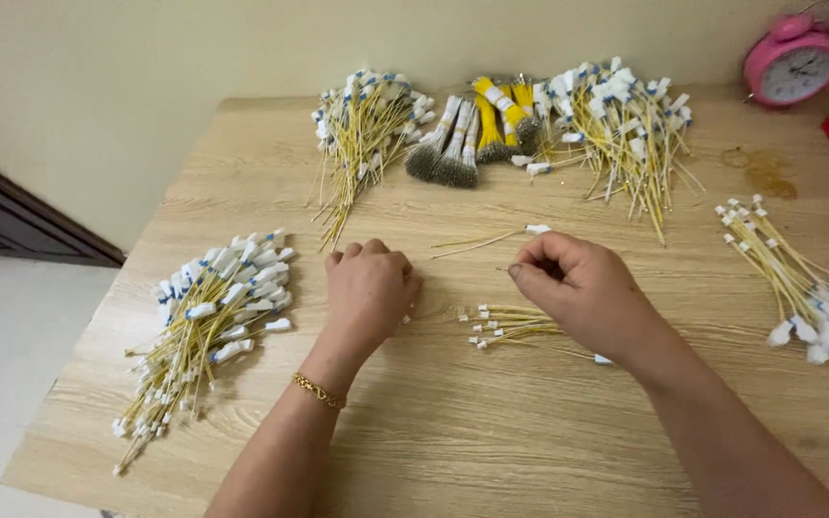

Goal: Assemble small electronic components by manually attaching plastic caps to thin wires.

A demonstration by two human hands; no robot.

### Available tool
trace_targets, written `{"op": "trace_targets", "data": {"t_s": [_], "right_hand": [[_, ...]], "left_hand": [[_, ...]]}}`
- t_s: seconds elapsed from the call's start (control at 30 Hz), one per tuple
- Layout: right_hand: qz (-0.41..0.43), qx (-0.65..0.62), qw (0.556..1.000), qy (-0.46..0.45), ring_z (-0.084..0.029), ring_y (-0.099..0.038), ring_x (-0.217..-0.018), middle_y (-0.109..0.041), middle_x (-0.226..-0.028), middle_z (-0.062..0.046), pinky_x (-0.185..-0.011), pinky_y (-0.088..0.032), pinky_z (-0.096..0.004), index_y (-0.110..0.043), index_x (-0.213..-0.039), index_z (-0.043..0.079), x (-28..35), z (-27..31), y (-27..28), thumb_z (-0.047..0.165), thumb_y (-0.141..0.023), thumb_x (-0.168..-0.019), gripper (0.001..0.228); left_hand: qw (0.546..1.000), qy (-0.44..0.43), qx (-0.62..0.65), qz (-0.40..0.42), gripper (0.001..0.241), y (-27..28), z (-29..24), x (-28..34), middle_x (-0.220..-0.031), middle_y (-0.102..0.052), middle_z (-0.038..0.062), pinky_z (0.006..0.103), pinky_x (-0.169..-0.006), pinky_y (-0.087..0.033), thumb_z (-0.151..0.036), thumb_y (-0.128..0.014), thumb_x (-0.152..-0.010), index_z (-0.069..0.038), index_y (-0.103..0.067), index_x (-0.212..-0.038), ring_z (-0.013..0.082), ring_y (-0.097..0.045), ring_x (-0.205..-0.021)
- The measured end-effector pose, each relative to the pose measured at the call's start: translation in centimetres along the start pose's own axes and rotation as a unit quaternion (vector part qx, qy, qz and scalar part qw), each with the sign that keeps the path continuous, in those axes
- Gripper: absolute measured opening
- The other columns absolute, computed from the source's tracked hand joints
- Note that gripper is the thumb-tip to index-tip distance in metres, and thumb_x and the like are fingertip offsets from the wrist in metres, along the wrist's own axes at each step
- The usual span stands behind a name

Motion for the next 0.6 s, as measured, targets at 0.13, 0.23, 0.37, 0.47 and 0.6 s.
{"op": "trace_targets", "data": {"t_s": [0.13, 0.23, 0.37, 0.47, 0.6], "right_hand": [[0.007, -0.01, 1.0, -0.005, -0.016, -0.053, -0.064, -0.061, -0.066, -0.006, -0.06, -0.047, -0.032, -0.075, -0.088, 0.003, 0.0, 0.5, 0.2, 0.009, -0.07, -0.086, 0.008], [0.01, 0.002, 1.0, 0.002, -0.016, -0.054, -0.065, -0.061, -0.066, -0.007, -0.059, -0.046, -0.032, -0.075, -0.088, 0.002, 0.1, 0.4, 0.4, 0.01, -0.072, -0.086, 0.008], [0.026, -0.026, 0.999, -0.004, -0.015, -0.053, -0.066, -0.06, -0.067, -0.003, -0.06, -0.046, -0.03, -0.075, -0.086, 0.004, 0.1, 0.0, 0.3, 0.011, -0.071, -0.086, 0.008], [0.035, -0.026, 0.999, -0.003, -0.015, -0.053, -0.064, -0.061, -0.064, -0.003, -0.059, -0.045, -0.029, -0.075, -0.082, 0.004, -0.2, 0.0, 0.2, 0.011, -0.072, -0.085, 0.008], [0.044, -0.009, 0.999, -0.02, -0.015, -0.051, -0.064, -0.058, -0.063, -0.004, -0.057, -0.043, -0.029, -0.073, -0.079, 0.003, -0.1, -0.1, -0.1, 0.013, -0.074, -0.085, 0.012]], "left_hand": [[0.999, 0.0, -0.013, -0.046, 0.019, -0.9, 0.5, -0.4, -0.089, -0.069, -0.002, 0.0456, -0.095, -0.046, -0.045, -0.068, -0.083, -0.031, -0.08, -0.085, 0.0223, -0.065, -0.096], [0.997, -0.008, 0.036, -0.062, 0.017, 1.2, -0.7, 0.3, -0.091, -0.071, -0.002, 0.0463, -0.096, -0.047, -0.046, -0.071, -0.082, -0.031, -0.078, -0.087, 0.0238, -0.068, -0.097], [0.918, -0.024, 0.394, -0.033, 0.015, 5.4, -4.1, 2.3, -0.091, -0.08, 0.007, 0.0409, -0.083, -0.059, -0.022, -0.072, -0.089, -0.016, -0.077, -0.102, 0.0245, -0.077, -0.091], [0.769, 0.024, 0.638, 0.049, 0.023, 4.5, -6.1, 3.4, -0.099, -0.081, 0.012, 0.0361, -0.088, -0.059, -0.012, -0.07, -0.093, -0.005, -0.076, -0.113, 0.0209, -0.074, -0.096], [0.583, 0.083, 0.805, 0.077, 0.024, 0.9, -7.2, 4.5, -0.095, -0.077, 0.015, 0.0362, -0.089, -0.062, -0.001, -0.061, -0.098, 0.007, -0.071, -0.118, 0.0208, -0.075, -0.091]]}}
Point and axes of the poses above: each hand's wrist, its own x-axis away from the middle knuckle, its own y-axis out of the back of the hand, z = x × y, the point moved 8 cm from there along -x, towards the middle knuckle
